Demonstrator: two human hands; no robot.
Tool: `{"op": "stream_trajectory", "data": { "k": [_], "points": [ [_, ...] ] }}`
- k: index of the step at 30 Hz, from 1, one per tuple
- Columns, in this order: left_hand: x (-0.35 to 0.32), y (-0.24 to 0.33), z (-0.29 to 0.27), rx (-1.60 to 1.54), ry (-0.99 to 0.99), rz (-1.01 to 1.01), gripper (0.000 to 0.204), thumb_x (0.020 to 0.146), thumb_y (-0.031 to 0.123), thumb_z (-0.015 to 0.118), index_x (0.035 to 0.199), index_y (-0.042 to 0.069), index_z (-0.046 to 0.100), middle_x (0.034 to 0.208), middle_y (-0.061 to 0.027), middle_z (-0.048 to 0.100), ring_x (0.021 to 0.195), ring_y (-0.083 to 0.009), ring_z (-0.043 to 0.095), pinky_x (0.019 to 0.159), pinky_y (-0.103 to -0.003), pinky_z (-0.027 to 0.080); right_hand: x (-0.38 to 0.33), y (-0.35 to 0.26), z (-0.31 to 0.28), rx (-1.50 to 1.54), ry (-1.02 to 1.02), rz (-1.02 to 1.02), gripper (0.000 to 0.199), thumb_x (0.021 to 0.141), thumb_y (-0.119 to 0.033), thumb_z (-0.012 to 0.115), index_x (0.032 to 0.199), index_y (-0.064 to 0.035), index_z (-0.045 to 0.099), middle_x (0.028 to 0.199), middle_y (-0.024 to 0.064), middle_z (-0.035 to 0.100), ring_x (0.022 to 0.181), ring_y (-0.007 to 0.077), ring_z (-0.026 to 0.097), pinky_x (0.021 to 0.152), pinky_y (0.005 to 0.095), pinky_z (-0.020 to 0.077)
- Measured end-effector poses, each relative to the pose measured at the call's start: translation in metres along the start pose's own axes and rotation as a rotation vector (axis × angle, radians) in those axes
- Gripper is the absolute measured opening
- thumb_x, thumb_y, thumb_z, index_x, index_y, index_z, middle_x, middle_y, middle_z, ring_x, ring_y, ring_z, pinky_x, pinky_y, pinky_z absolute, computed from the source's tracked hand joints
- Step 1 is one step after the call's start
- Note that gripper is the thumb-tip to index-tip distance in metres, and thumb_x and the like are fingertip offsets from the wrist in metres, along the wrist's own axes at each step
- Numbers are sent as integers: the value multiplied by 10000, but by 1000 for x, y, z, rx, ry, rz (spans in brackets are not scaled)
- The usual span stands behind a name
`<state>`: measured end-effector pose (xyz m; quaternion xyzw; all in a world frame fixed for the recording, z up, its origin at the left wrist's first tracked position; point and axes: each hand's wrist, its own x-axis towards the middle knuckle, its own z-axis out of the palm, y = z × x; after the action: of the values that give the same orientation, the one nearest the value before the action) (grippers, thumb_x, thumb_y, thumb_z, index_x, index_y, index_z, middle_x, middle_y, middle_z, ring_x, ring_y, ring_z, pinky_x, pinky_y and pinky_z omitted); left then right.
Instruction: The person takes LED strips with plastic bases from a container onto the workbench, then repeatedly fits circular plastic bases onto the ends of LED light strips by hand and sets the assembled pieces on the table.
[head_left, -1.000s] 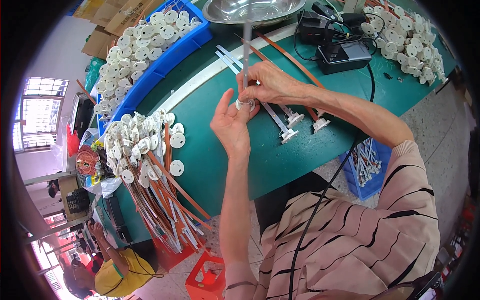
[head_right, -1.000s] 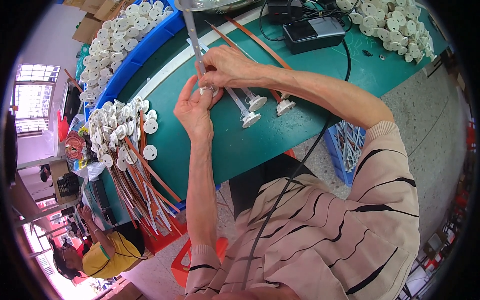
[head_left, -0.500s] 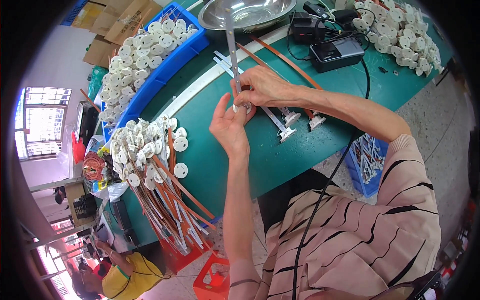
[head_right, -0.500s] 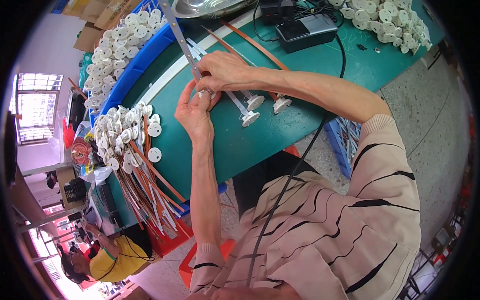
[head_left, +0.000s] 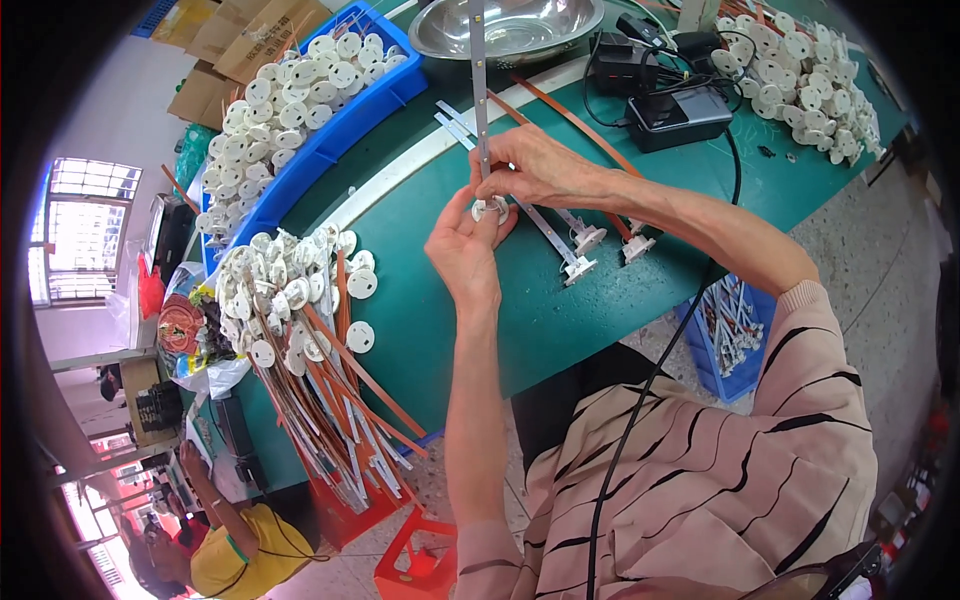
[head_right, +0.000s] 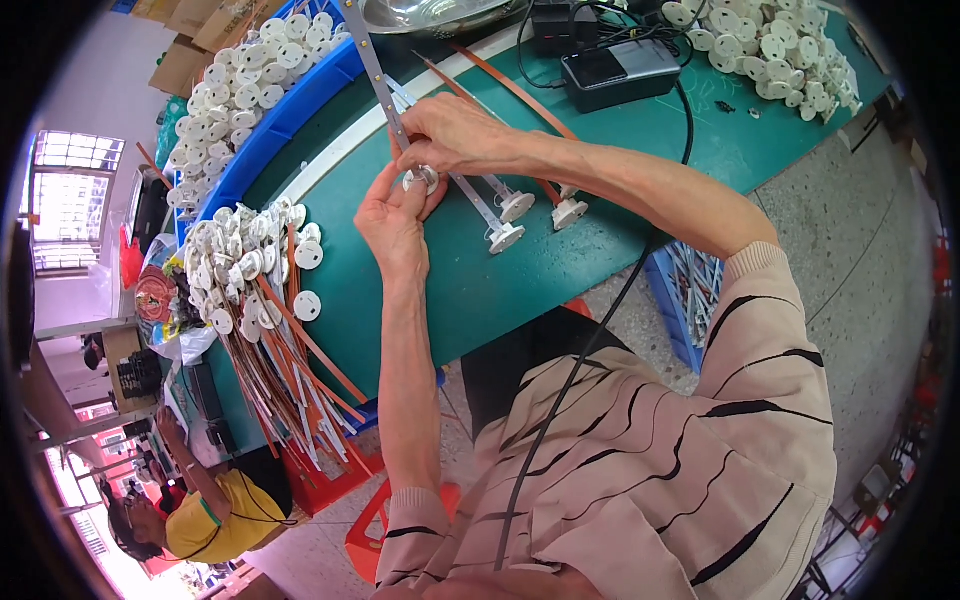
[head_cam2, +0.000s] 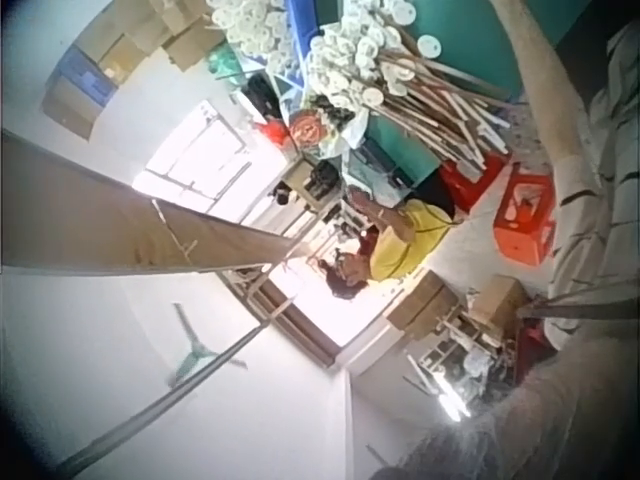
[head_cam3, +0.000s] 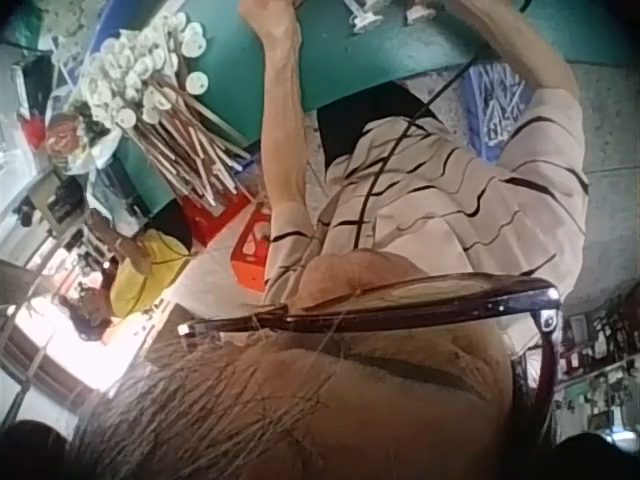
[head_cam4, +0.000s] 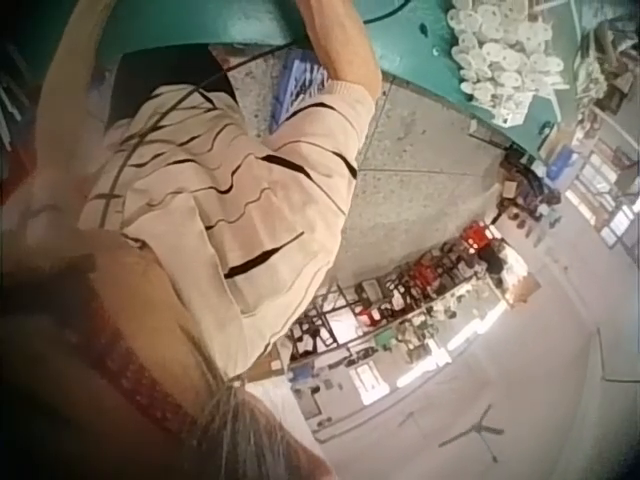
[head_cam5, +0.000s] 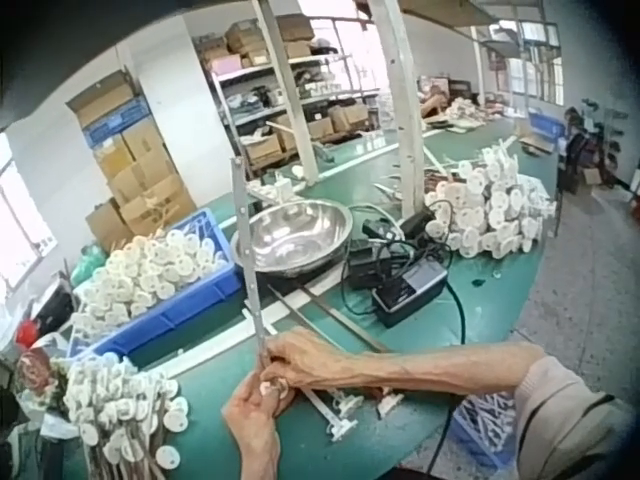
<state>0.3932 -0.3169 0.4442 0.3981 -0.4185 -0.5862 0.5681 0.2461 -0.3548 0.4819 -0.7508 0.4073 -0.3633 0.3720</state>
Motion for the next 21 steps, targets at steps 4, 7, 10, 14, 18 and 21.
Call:
{"op": "stream_trajectory", "data": {
  "k": [4, 7, 10, 14, 18, 21],
  "points": [
    [-3, 2, 3, 20, 27, 7, 365, 838, -108, 536, 1191, -141, 448, 956, -166, 626, 865, -217, 635, 771, -342, 579, 0, 1, 4, 35, 15, 16, 96, 769, -57, 614, 734, 27, 583, 642, 95, 583, 614, 161, 548, 584, 311, 438],
    [-4, -2, 6, 34, 33, 9, 367, 834, -113, 536, 1190, -139, 452, 960, -168, 629, 877, -211, 631, 774, -339, 577, 0, 7, 4, -74, 23, -26, 88, 767, -45, 611, 724, 23, 574, 637, 90, 583, 606, 158, 556, 574, 305, 443],
    [-5, -1, 6, 52, 56, 32, 364, 833, -114, 532, 1190, -132, 462, 975, -173, 629, 888, -204, 628, 778, -337, 575, -2, 3, 5, -18, 23, -100, 75, 761, -31, 607, 724, 20, 567, 640, 93, 586, 609, 174, 574, 574, 309, 451],
    [-6, -2, 10, 76, 58, 68, 348, 841, -107, 517, 1186, -122, 480, 1006, -172, 626, 898, -194, 624, 780, -327, 571, 0, 9, 5, 20, 8, -117, 56, 754, -12, 595, 719, 19, 564, 638, 95, 588, 609, 191, 590, 567, 314, 457],
    [-7, 1, 12, 60, 64, 84, 344, 845, -99, 515, 1187, -122, 483, 1006, -170, 630, 891, -188, 625, 771, -320, 571, 2, 7, 4, 4, 1, -127, 34, 741, 10, 579, 711, 19, 564, 637, 100, 596, 610, 196, 601, 569, 312, 468],
    [-7, 3, 11, 121, 46, 85, 379, 851, -90, 541, 1219, -124, 457, 1030, -191, 625, 906, -217, 635, 787, -329, 567, 4, 11, 5, -13, 8, -145, 27, 734, 19, 572, 708, 21, 565, 640, 104, 602, 609, 199, 604, 569, 313, 471]
  ]
}}
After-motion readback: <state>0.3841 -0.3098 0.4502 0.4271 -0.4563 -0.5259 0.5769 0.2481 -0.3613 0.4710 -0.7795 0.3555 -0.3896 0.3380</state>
